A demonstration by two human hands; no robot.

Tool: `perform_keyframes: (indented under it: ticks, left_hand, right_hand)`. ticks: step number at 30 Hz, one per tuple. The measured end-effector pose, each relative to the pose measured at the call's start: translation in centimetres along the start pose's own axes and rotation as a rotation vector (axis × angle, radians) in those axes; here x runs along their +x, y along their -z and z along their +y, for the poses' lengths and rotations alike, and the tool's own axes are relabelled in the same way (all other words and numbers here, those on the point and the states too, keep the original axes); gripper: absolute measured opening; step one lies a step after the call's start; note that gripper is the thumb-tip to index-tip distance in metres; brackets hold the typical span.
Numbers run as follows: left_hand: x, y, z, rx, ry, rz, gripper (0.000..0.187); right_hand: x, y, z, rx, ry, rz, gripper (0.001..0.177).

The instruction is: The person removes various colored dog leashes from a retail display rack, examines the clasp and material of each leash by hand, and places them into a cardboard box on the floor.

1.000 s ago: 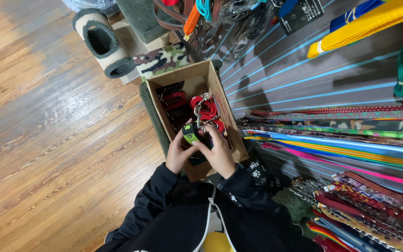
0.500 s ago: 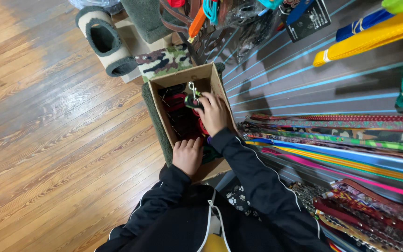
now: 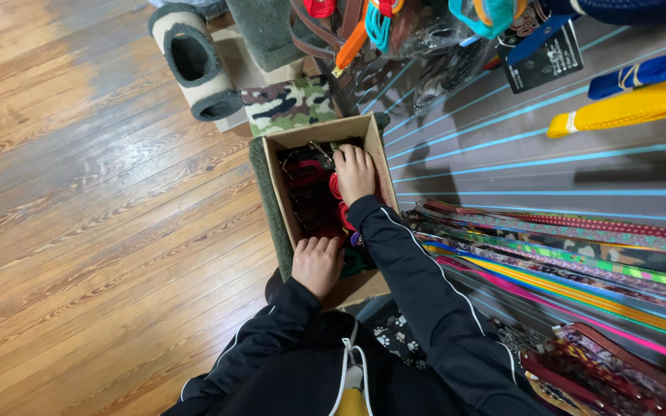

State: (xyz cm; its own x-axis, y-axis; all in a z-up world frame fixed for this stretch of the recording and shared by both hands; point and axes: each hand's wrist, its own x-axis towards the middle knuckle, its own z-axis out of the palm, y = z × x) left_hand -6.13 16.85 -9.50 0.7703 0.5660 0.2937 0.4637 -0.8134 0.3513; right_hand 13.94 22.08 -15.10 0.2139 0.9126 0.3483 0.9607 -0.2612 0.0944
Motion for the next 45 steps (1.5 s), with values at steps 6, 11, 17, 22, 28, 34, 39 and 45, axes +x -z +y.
perform_keyframes:
  ticks: [6,11,17,22,28,34,39,45]
  left_hand:
    - [0.4,0.3,0.2,-0.013,-0.006,-0.01,0.024]
    - [0.2,0.1,0.1,-0.016,0.003,-0.013,0.024]
    - [0.5,0.6,0.2,-0.018,-0.008,-0.008,0.02]
    - [0.7,0.6,0.3,-0.029,-0.014,0.025,0.017]
    - [1.0,0.8,0.2,-0.026,-0.011,0.05,0.013]
    - [1.5,1.8,0.5,-0.04,-0.01,0.051,0.009]
    - [1.7,2.1,0.5,-0.035,-0.03,0.032,0.011]
    - [1.7,1.5,-0.1,-0.029,-0.095,0.087,0.011]
  right_hand:
    - [-0.2,-1.8,-0.2,-0.116,-0.059,0.071,0.018]
    - [-0.6,-4.0,-0.4,-0.094,-0.132,-0.088,0.003]
    - [-1.5,-0.7,0.0,0.314,-0.259,-0.235,0.015]
    - [-6.0,-9.5,1.6,0.466,-0.328,-0.417,0.07]
    - [-5.0,-3.1,-0.4,0.444,-0.312,-0.231,0.049]
    - [-7.4,8.2,-0.6,0.563,-0.354,-0.249,0.032]
    - [-11.0,17.3,0.0,0.856,-0.567,-0.196,0.025]
    - [-14.7,25.1,0.3,1.105,-0.978,-0.107,0.025]
